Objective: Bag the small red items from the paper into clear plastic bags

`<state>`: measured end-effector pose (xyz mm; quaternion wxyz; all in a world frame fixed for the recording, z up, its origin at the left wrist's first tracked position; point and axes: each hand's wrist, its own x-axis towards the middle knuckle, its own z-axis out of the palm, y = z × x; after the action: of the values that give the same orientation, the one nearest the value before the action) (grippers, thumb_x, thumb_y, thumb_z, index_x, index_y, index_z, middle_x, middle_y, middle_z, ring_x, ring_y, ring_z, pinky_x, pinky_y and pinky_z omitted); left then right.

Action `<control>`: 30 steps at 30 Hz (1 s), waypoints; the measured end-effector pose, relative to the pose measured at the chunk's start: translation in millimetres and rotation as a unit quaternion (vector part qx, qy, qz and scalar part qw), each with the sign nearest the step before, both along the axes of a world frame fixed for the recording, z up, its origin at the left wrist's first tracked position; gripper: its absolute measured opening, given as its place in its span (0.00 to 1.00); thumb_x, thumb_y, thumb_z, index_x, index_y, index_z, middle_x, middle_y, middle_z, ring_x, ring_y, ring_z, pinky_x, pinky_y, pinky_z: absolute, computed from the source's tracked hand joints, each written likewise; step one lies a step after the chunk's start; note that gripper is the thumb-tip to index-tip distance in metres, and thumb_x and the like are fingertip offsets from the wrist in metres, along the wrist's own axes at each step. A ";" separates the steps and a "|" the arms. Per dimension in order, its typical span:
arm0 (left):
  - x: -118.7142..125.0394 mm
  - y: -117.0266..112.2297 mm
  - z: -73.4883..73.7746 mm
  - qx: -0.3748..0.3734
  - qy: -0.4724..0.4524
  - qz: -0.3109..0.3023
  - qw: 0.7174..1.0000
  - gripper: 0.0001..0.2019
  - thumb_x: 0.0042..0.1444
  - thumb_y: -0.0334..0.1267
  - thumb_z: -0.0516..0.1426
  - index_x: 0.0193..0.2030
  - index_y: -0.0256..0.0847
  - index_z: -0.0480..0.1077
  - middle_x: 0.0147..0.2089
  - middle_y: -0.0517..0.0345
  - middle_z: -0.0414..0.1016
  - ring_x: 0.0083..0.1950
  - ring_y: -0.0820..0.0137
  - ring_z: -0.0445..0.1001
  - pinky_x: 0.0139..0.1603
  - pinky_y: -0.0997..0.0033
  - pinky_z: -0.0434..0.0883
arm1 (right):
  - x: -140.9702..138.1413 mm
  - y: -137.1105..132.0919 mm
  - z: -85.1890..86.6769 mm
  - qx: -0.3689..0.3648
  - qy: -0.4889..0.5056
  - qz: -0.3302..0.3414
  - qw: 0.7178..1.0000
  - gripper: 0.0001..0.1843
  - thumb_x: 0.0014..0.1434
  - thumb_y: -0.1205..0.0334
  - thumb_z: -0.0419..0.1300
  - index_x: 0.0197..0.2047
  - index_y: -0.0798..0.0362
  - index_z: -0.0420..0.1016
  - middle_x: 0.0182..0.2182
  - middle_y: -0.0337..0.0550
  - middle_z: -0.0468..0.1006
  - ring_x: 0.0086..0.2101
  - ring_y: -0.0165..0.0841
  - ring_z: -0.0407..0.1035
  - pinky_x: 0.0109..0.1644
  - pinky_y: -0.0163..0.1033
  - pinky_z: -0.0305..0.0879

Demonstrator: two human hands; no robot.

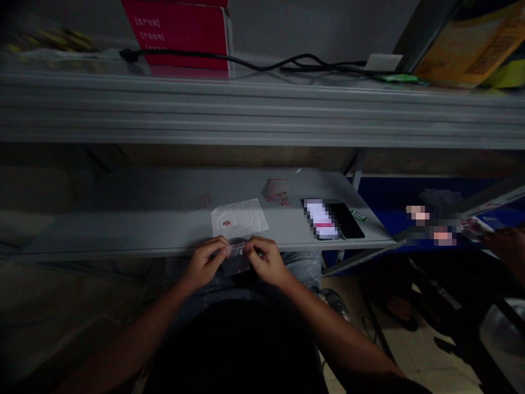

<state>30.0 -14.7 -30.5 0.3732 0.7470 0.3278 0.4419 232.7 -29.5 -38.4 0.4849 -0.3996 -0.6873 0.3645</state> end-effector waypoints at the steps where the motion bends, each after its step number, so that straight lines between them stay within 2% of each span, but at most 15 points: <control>1: -0.3 0.2 -0.5 0.000 0.002 -0.003 1.000 0.11 0.67 0.36 0.54 0.31 0.40 0.69 0.31 0.58 0.70 0.34 0.70 0.69 0.38 0.69 0.66 | -0.4 -0.5 0.3 0.002 -0.002 0.002 1.000 0.21 0.70 0.52 0.54 0.27 0.53 0.70 0.24 0.39 0.70 0.27 0.31 0.65 0.33 0.35 0.59; 6: -1.1 0.3 -1.9 -0.004 0.021 -0.004 1.000 0.13 0.66 0.37 0.53 0.29 0.40 0.69 0.29 0.59 0.69 0.32 0.70 0.69 0.35 0.69 0.66 | -2.5 -1.9 -0.1 -0.011 0.000 0.019 1.000 0.22 0.70 0.49 0.53 0.27 0.53 0.70 0.24 0.39 0.70 0.27 0.31 0.65 0.33 0.36 0.60; 11: -0.8 -1.5 -1.7 -0.006 0.016 -0.012 1.000 0.13 0.66 0.37 0.53 0.28 0.40 0.69 0.29 0.59 0.70 0.32 0.70 0.70 0.36 0.70 0.67 | -4.5 -2.8 0.2 -0.014 0.008 0.060 0.998 0.17 0.69 0.52 0.56 0.31 0.53 0.74 0.27 0.40 0.73 0.30 0.32 0.67 0.36 0.36 0.62; 17: 2.8 -3.7 -3.7 0.017 0.053 -0.020 0.998 0.10 0.64 0.35 0.54 0.30 0.39 0.70 0.30 0.58 0.71 0.33 0.70 0.70 0.36 0.70 0.66 | -7.8 -4.8 -0.3 0.001 0.005 0.044 0.999 0.16 0.67 0.57 0.58 0.28 0.53 0.73 0.25 0.39 0.72 0.28 0.31 0.65 0.34 0.35 0.60; 22: 4.7 -4.1 -3.6 0.002 0.063 -0.031 0.998 0.13 0.65 0.35 0.53 0.28 0.40 0.69 0.28 0.60 0.69 0.31 0.70 0.68 0.33 0.71 0.64 | -7.4 -4.3 -1.6 0.004 -0.023 0.047 0.999 0.15 0.67 0.57 0.57 0.29 0.53 0.73 0.26 0.39 0.73 0.28 0.31 0.66 0.34 0.36 0.60; 30: 6.7 -6.2 -1.9 0.003 0.048 -0.044 0.998 0.14 0.66 0.37 0.52 0.28 0.41 0.68 0.28 0.59 0.68 0.31 0.70 0.67 0.33 0.71 0.64 | -8.7 -6.9 -0.8 0.012 -0.012 0.050 0.999 0.11 0.66 0.59 0.58 0.32 0.53 0.73 0.28 0.40 0.72 0.31 0.32 0.66 0.36 0.37 0.61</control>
<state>36.7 -21.0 -32.4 0.3741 0.7821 0.3107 0.3897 223.9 -36.4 -39.2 0.4620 -0.3632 -0.7167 0.3756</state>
